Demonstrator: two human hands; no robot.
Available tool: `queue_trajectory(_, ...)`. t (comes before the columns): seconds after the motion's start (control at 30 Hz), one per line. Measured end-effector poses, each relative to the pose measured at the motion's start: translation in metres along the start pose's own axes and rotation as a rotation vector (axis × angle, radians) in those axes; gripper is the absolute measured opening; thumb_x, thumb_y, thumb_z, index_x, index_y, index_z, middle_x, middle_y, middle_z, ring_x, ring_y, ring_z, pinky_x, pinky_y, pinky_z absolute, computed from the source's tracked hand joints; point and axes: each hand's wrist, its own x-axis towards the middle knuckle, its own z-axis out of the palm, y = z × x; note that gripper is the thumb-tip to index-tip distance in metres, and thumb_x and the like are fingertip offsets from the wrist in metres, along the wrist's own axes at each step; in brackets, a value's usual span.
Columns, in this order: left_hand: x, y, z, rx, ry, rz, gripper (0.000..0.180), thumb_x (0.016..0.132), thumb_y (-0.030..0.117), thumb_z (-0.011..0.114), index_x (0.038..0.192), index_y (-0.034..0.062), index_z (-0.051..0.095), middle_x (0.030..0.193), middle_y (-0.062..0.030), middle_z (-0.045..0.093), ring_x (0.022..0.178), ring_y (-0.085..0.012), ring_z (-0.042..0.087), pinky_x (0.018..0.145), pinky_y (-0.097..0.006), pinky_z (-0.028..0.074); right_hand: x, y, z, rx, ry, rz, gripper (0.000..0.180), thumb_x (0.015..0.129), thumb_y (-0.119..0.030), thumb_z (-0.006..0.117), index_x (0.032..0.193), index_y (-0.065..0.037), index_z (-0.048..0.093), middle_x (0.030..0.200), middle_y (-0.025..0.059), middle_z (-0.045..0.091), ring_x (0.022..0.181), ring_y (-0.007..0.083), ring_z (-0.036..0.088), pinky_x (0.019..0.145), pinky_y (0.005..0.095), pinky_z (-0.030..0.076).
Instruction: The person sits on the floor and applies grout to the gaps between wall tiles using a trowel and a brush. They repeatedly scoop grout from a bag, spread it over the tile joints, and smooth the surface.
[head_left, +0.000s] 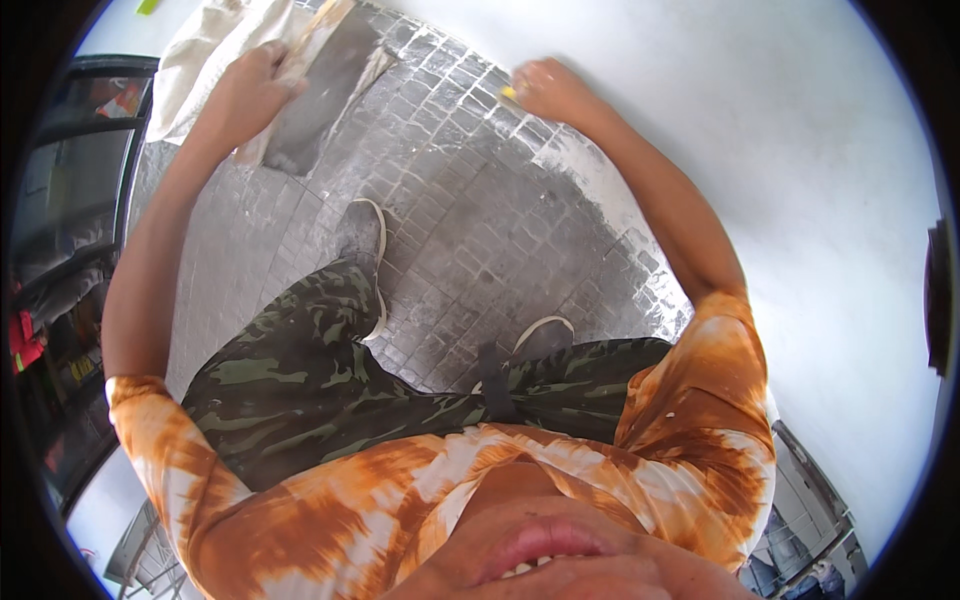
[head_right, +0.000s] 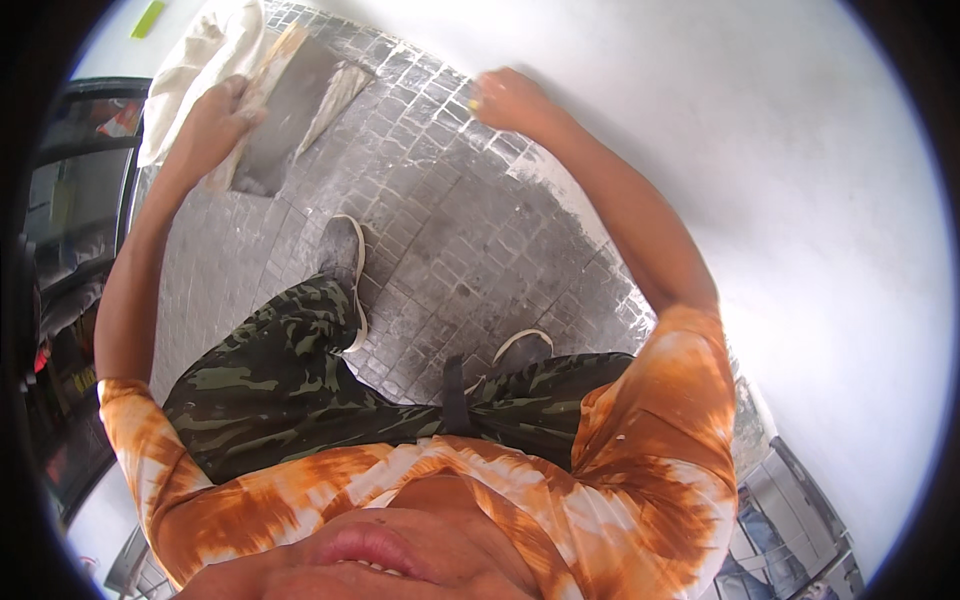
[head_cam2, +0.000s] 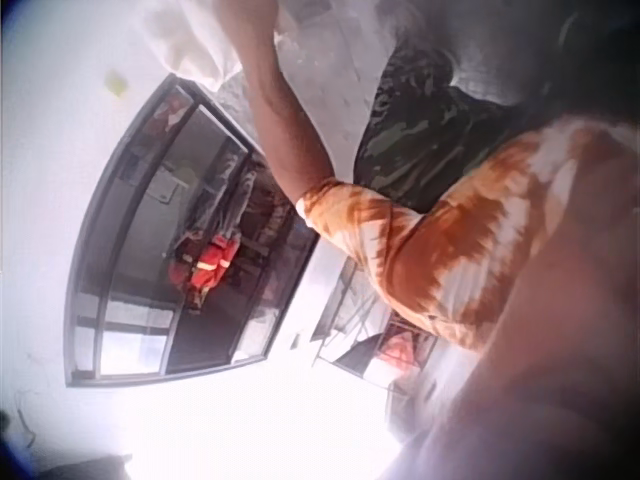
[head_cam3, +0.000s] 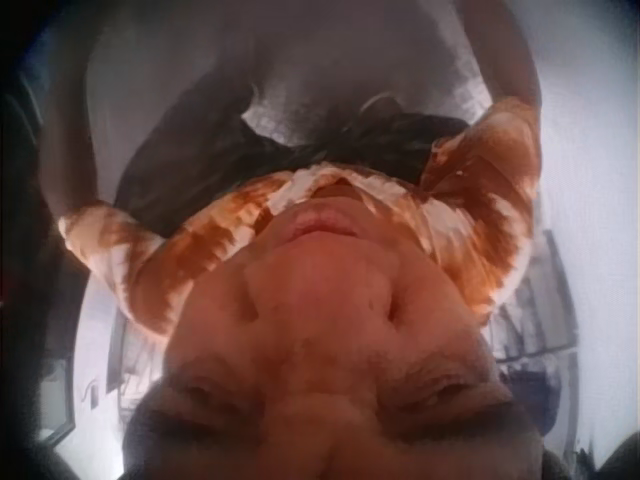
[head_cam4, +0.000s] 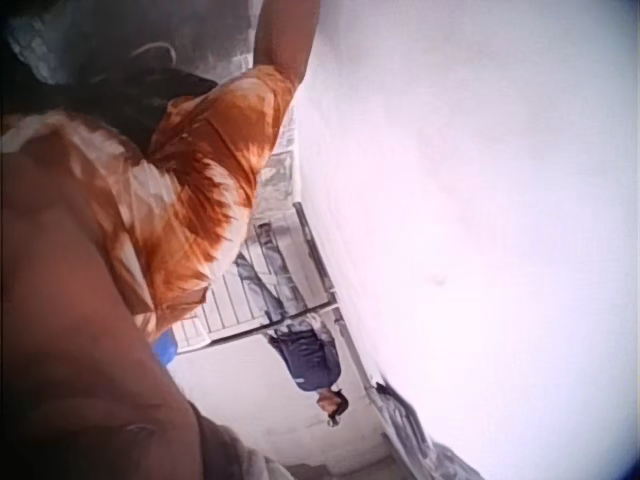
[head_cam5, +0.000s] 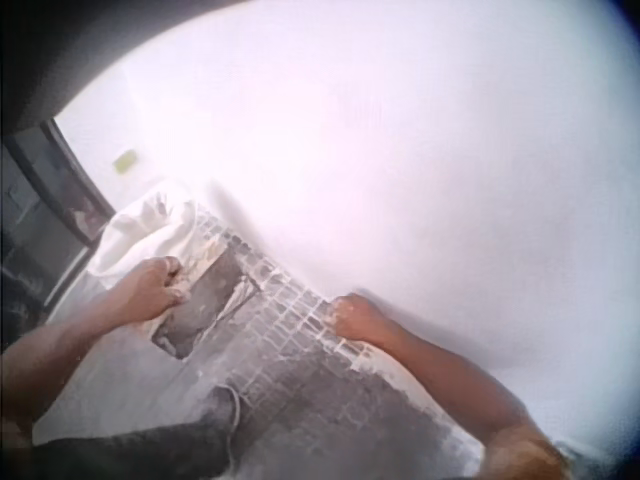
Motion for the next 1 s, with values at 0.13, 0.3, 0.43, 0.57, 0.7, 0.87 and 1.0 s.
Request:
queue_trajectory(0.13, 0.008, 0.023, 0.011, -0.027, 0.111, -0.012, 0.048, 0.085, 0.021, 0.067, 0.118, -0.0122, 0.06, 0.103, -0.0286, 0.068, 0.101, -0.0369, 0.066, 0.093, -0.038, 0.047, 0.087, -0.021, 0.03, 0.201, 0.237, -0.064, 0.033, 0.088, -0.026, 0.054, 0.095, 0.002, 0.069, 0.092, 0.0227, 0.071, 0.086, 0.0355, 0.07, 0.077, 0.0458, 0.057)
queue_trajectory(0.3, -0.017, 0.001, 0.007, -0.084, 0.064, -0.013, 0.051, 0.085, 0.024, 0.069, 0.123, -0.0089, 0.06, 0.11, -0.0283, 0.067, 0.105, -0.0364, 0.067, 0.094, -0.042, 0.048, -0.008, 0.025, 0.042, -0.004, -0.06, 0.015, 0.037, 0.089, -0.03, 0.054, 0.082, 0.002, 0.071, 0.083, 0.0217, 0.07, 0.08, 0.0347, 0.069, 0.075, 0.0468, 0.056)
queue_trajectory(0.43, -0.012, -0.008, 0.012, -0.062, 0.009, -0.062, 0.052, 0.085, 0.022, 0.069, 0.124, -0.0098, 0.059, 0.111, -0.0278, 0.067, 0.106, -0.0358, 0.067, 0.095, -0.041, 0.048, -0.082, 0.045, 0.004, -0.142, -0.181, 0.04, 0.029, 0.092, -0.021, 0.052, 0.084, -0.002, 0.073, 0.086, 0.0179, 0.071, 0.078, 0.0315, 0.069, 0.077, 0.0454, 0.055)
queue_trajectory(0.57, 0.02, 0.025, 0.043, -0.081, -0.042, -0.046, 0.048, 0.086, 0.02, 0.069, 0.121, -0.0116, 0.06, 0.11, -0.0274, 0.068, 0.102, -0.0342, 0.067, 0.093, -0.039, 0.048, -0.061, -0.008, 0.008, 0.3, 0.063, -0.007, 0.02, 0.086, -0.001, 0.05, 0.081, -0.001, 0.069, 0.076, 0.0202, 0.067, 0.071, 0.034, 0.067, 0.068, 0.0473, 0.056)
queue_trajectory(0.7, 0.025, 0.039, 0.07, -0.134, -0.091, -0.054, 0.044, 0.088, 0.017, 0.067, 0.12, -0.0135, 0.059, 0.104, -0.0236, 0.07, 0.094, -0.0269, 0.068, 0.087, -0.036, 0.05, -0.081, -0.015, 0.015, 0.19, 0.01, -0.152, 0.013, 0.076, 0.006, 0.053, 0.075, 0.0, 0.065, 0.074, 0.0196, 0.066, 0.066, 0.0347, 0.064, 0.061, 0.0489, 0.053)
queue_trajectory(0.87, 0.017, 0.024, 0.085, -0.408, -0.028, -0.187, 0.042, 0.089, 0.016, 0.069, 0.117, -0.0137, 0.061, 0.097, -0.0203, 0.07, 0.084, -0.0225, 0.067, 0.076, -0.034, 0.052, -0.116, 0.009, -0.001, 0.176, -0.143, 0.044, 0.012, 0.075, 0.0, 0.054, 0.074, 0.0, 0.066, 0.076, 0.0201, 0.067, 0.073, 0.0351, 0.067, 0.066, 0.0475, 0.053)
queue_trajectory(1.0, 0.01, 0.039, 0.116, -0.761, 0.095, -0.345, 0.043, 0.088, 0.015, 0.07, 0.117, -0.0148, 0.061, 0.096, -0.021, 0.071, 0.077, -0.0192, 0.065, 0.068, -0.031, 0.051, -0.065, -0.014, 0.027, 0.367, 0.11, -0.125, 0.015, 0.08, -0.008, 0.055, 0.076, 0.0, 0.067, 0.078, 0.0188, 0.068, 0.077, 0.0336, 0.068, 0.067, 0.0462, 0.054)
